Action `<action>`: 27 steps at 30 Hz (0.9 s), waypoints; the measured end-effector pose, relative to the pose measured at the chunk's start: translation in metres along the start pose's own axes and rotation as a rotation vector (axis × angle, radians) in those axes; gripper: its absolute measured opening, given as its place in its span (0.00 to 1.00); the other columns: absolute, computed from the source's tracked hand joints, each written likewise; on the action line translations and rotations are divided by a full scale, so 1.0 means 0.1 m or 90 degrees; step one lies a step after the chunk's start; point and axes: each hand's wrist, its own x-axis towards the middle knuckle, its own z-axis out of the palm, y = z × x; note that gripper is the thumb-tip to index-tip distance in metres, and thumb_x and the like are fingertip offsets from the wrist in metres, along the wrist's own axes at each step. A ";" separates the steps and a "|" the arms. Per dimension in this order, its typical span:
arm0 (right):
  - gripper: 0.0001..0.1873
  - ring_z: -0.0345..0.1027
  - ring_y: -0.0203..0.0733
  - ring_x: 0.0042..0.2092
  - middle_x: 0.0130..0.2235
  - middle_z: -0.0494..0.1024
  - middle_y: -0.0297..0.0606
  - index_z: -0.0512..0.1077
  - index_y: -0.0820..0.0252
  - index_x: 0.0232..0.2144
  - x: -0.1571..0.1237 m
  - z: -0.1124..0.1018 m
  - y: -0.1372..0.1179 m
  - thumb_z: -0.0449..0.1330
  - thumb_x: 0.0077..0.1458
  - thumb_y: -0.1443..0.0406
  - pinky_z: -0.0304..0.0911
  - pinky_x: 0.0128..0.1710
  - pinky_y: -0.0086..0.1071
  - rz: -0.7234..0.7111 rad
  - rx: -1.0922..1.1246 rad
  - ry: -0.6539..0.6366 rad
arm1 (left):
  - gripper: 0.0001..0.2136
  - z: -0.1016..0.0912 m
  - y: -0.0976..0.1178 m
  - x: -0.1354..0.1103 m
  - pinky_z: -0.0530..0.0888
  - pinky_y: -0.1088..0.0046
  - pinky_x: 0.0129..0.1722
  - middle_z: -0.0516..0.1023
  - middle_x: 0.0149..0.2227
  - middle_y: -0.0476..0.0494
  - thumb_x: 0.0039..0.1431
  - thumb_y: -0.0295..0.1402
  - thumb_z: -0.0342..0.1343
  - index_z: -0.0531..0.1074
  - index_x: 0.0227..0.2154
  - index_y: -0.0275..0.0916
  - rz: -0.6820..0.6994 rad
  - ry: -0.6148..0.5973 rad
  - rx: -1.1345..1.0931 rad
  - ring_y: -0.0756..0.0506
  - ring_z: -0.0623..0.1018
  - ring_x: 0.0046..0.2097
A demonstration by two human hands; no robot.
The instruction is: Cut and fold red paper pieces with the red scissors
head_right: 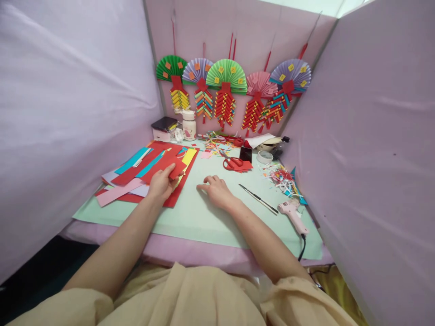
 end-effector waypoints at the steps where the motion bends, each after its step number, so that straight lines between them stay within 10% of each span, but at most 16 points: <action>1: 0.24 0.58 0.48 0.50 0.50 0.69 0.42 0.71 0.47 0.51 0.01 0.02 -0.04 0.49 0.58 0.74 0.55 0.43 0.38 -0.004 -0.002 -0.009 | 0.06 0.00 0.00 0.00 0.71 0.85 0.18 0.77 0.26 0.46 0.51 0.29 0.62 0.71 0.27 0.33 0.003 0.000 -0.003 0.49 0.80 0.29; 9: 0.17 0.59 0.47 0.47 0.43 0.76 0.39 0.78 0.55 0.28 -0.26 -0.09 0.19 0.53 0.51 0.77 0.53 0.44 0.39 0.043 0.023 0.025 | 0.07 0.00 0.00 -0.03 0.71 0.83 0.20 0.77 0.27 0.43 0.50 0.30 0.62 0.71 0.29 0.32 -0.002 -0.008 0.012 0.48 0.80 0.29; 19: 0.28 0.55 0.48 0.52 0.53 0.67 0.42 0.68 0.45 0.54 -0.18 0.04 0.06 0.49 0.56 0.76 0.53 0.46 0.40 0.041 -0.004 0.030 | 0.06 0.02 -0.01 -0.05 0.70 0.84 0.18 0.77 0.27 0.43 0.51 0.30 0.61 0.73 0.27 0.32 0.008 -0.017 0.032 0.49 0.79 0.28; 27: 0.17 0.58 0.48 0.48 0.43 0.75 0.41 0.77 0.57 0.28 -0.28 -0.06 0.17 0.52 0.53 0.77 0.52 0.45 0.40 0.130 0.018 0.131 | 0.06 0.02 -0.01 -0.04 0.71 0.83 0.19 0.77 0.27 0.44 0.51 0.30 0.61 0.72 0.27 0.32 0.001 -0.010 0.031 0.48 0.79 0.29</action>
